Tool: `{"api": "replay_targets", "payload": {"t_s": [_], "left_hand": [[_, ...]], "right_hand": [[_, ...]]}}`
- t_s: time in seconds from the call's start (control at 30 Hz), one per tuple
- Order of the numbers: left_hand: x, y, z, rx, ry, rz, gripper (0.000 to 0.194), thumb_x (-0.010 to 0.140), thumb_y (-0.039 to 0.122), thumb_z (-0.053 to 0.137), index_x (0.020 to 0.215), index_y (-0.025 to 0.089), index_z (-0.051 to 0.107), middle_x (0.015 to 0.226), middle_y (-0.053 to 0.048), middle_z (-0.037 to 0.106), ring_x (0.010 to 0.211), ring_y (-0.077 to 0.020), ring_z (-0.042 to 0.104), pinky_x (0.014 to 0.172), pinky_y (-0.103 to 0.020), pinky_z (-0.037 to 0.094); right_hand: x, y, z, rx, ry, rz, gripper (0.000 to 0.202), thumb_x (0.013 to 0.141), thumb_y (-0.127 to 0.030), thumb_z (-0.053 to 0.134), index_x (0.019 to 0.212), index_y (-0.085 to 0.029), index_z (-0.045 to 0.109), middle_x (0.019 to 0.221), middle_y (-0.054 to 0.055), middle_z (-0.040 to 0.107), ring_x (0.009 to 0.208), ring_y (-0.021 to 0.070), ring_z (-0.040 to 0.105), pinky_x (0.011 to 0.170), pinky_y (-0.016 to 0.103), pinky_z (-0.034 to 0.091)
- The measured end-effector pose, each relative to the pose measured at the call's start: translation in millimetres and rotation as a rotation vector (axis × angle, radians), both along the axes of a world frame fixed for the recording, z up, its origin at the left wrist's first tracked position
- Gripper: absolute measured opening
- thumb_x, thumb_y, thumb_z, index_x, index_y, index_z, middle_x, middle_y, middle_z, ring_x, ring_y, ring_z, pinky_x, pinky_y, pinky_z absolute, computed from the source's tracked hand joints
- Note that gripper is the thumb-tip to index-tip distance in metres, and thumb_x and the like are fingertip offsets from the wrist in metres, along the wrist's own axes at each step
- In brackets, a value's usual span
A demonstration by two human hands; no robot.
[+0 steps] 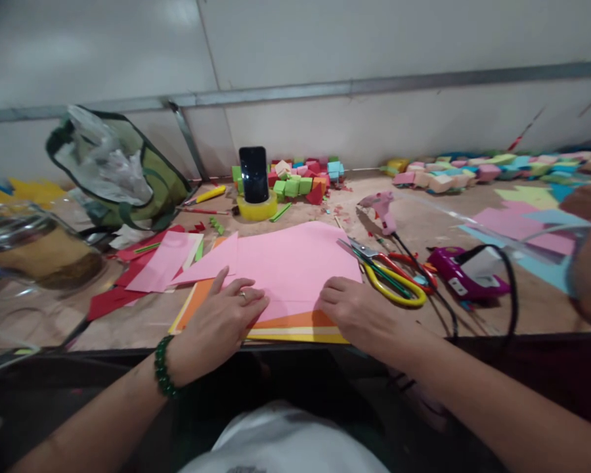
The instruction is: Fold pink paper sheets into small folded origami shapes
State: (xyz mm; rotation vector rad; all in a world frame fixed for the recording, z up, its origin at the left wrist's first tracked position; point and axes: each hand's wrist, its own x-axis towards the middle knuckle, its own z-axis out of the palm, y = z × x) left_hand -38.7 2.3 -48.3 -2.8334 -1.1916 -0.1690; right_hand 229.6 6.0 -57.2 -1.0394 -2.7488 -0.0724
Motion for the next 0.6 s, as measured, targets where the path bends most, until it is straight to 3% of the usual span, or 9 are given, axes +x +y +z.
{"api": "replay_targets", "payload": {"t_s": [0.1, 0.3, 0.6], "left_hand": [[-17, -6, -0.8, 0.0, -0.031, 0.098, 0.036, 0.081, 0.004, 0.048, 0.11, 0.021, 0.061, 0.112, -0.004, 0.068, 0.114, -0.0268, 0.051, 0.11, -0.056, 0.015], [-45, -19, -6.5, 0.023, -0.072, 0.311, 0.041, 0.081, 0.006, 0.047, 0.114, 0.023, 0.064, 0.116, -0.003, 0.068, 0.109, -0.0279, 0.052, 0.107, -0.058, 0.019], [-48, -20, -9.8, 0.023, -0.034, 0.331, 0.043, 0.085, 0.008, 0.042, 0.118, 0.027, 0.062, 0.115, -0.004, 0.066, 0.107, -0.0272, 0.052, 0.103, -0.058, 0.025]], "right_hand": [[9, -7, 2.9, -0.078, 0.036, 0.012, 0.03, 0.085, -0.003, 0.042, 0.088, -0.021, 0.067, 0.09, 0.006, 0.068, 0.088, 0.0197, 0.059, 0.08, 0.034, 0.051], [12, -12, -3.6, 0.045, 0.121, -0.027, 0.036, 0.085, -0.002, 0.037, 0.093, -0.018, 0.067, 0.093, 0.009, 0.07, 0.091, 0.0205, 0.061, 0.081, 0.035, 0.052], [21, -28, -15.3, 0.14, 0.252, -0.211, 0.028, 0.084, -0.005, 0.041, 0.089, -0.018, 0.066, 0.087, 0.008, 0.069, 0.084, 0.02, 0.061, 0.076, 0.034, 0.053]]}}
